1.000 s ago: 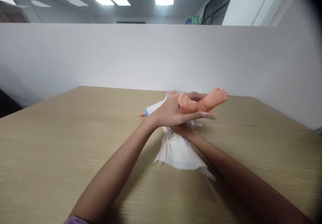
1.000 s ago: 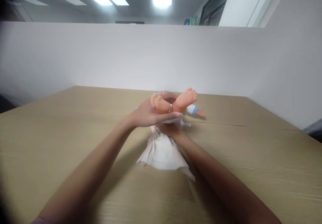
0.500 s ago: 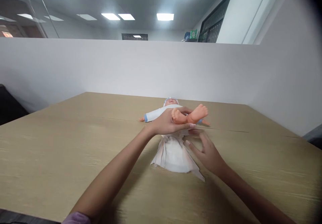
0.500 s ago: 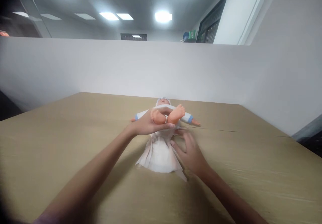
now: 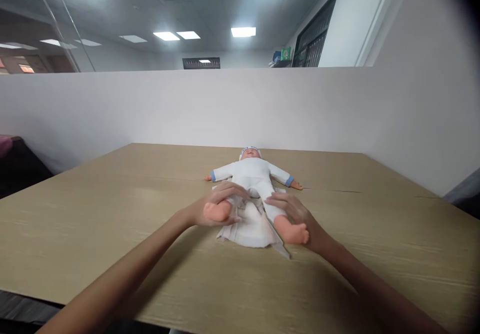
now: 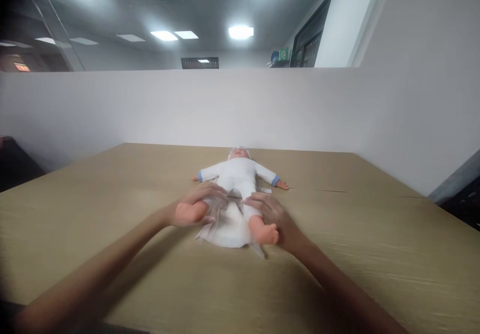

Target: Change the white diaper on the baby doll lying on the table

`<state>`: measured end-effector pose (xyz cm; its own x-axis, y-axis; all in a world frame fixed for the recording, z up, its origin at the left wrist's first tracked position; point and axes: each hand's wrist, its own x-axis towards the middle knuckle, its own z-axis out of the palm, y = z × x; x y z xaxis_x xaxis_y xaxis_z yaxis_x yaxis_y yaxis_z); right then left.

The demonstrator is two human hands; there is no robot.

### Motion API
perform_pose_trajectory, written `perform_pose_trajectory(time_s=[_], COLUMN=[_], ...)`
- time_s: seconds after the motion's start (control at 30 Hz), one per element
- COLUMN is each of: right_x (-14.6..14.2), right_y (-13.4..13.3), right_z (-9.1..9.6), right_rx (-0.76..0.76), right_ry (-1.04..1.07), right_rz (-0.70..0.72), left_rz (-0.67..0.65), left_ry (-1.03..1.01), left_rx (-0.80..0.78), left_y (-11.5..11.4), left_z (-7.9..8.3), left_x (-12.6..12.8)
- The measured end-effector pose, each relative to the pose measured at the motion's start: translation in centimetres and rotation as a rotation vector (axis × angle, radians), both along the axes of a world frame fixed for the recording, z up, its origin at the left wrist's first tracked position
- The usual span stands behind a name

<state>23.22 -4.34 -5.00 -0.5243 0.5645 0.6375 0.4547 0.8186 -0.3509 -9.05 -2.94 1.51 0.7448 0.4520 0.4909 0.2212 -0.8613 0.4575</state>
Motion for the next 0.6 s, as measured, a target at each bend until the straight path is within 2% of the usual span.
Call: perform_pose_trajectory(time_s=[0.13,0.2,0.27,0.33,0.6], right_x=[2.0,2.0,1.7,1.4,1.0], right_y=[1.2,1.5,1.5,1.3,0.8], right_z=[-2.3,-2.8,-2.8,-2.7,-2.4], right_rx=[0.197,0.213,0.194,0.16,0.08], right_ry=[-0.262,-0.313,-0.334,-0.341,-0.309], right_rz=[0.032,0.025,0.013,-0.007,-0.018], left_rz=[0.041,0.073,0.088,0.093,0.068], left_ry=[0.102,0.133,0.179,0.211,0.326], left_rx=[0.018,-0.008,-0.046,-0.07,-0.089], left_y=[0.1,0.1,0.1,0.0,-0.7], left_z=[-3.7,-5.2,-6.0,-6.1,-4.6], left_x=[-3.1,-4.0,-4.3,-4.4,-4.4])
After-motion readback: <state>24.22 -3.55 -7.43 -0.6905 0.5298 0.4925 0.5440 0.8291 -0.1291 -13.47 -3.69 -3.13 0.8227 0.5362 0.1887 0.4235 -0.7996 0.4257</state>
